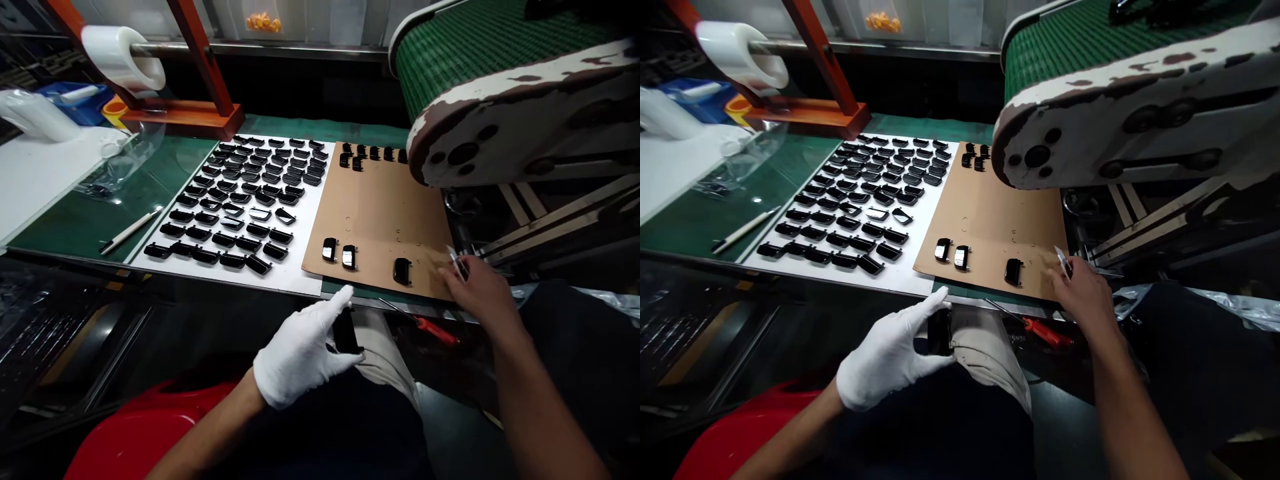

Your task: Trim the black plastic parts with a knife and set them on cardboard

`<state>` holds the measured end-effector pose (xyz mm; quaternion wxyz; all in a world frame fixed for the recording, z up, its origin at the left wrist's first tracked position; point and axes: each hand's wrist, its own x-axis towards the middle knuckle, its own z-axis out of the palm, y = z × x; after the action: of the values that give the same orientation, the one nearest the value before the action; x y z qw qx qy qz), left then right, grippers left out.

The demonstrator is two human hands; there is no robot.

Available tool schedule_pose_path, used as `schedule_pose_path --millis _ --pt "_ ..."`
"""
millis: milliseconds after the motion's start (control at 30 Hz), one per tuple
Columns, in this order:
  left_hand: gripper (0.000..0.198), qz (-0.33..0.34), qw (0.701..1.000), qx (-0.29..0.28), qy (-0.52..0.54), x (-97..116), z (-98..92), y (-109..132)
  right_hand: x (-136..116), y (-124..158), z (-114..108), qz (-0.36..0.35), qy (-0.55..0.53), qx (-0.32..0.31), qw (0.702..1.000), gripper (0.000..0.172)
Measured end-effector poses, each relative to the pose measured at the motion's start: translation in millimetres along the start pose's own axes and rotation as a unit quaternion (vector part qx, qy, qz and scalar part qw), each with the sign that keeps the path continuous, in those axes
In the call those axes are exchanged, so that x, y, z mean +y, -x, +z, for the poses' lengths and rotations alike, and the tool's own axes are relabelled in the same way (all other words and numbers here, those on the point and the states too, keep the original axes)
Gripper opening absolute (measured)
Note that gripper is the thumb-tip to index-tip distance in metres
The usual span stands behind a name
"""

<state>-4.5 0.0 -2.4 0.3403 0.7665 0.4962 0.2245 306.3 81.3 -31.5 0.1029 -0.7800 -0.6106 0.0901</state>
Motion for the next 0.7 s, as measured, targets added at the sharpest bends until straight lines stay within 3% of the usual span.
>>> schedule_pose_path --millis 133,233,367,433,467,500,600,700 --pt "0.087 -0.002 1.000 0.012 -0.005 -3 -4.6 0 3 -25 12 -0.021 0.045 0.009 0.999 0.043" --pt "0.086 -0.020 0.999 0.022 -0.013 -5 -7.1 2 -8 -25 7 -0.041 0.057 -0.006 0.998 0.049" --pt "0.084 -0.023 0.998 0.051 0.027 -10 -10.7 6 6 13 -15 -0.045 0.049 -0.022 0.998 0.059" --pt "0.084 -0.019 0.996 0.061 0.054 -13 -12.7 9 36 43 -16 0.029 0.027 -0.103 0.994 0.056" --pt "0.084 -0.021 0.996 0.065 0.063 -15 -13.6 11 53 59 -11 0.052 0.009 -0.160 0.986 0.054" --pt "0.084 -0.025 0.995 0.070 0.069 -17 -14.5 13 70 75 -3 0.032 -0.027 -0.204 0.978 0.050" --pt "0.085 -0.045 0.994 0.075 0.071 -24 -16.1 20 103 111 31 -0.040 -0.064 -0.146 0.986 0.067" --pt "0.086 -0.057 0.994 0.068 0.061 -33 -15.4 31 97 124 65 -0.056 -0.091 -0.109 0.988 0.070"
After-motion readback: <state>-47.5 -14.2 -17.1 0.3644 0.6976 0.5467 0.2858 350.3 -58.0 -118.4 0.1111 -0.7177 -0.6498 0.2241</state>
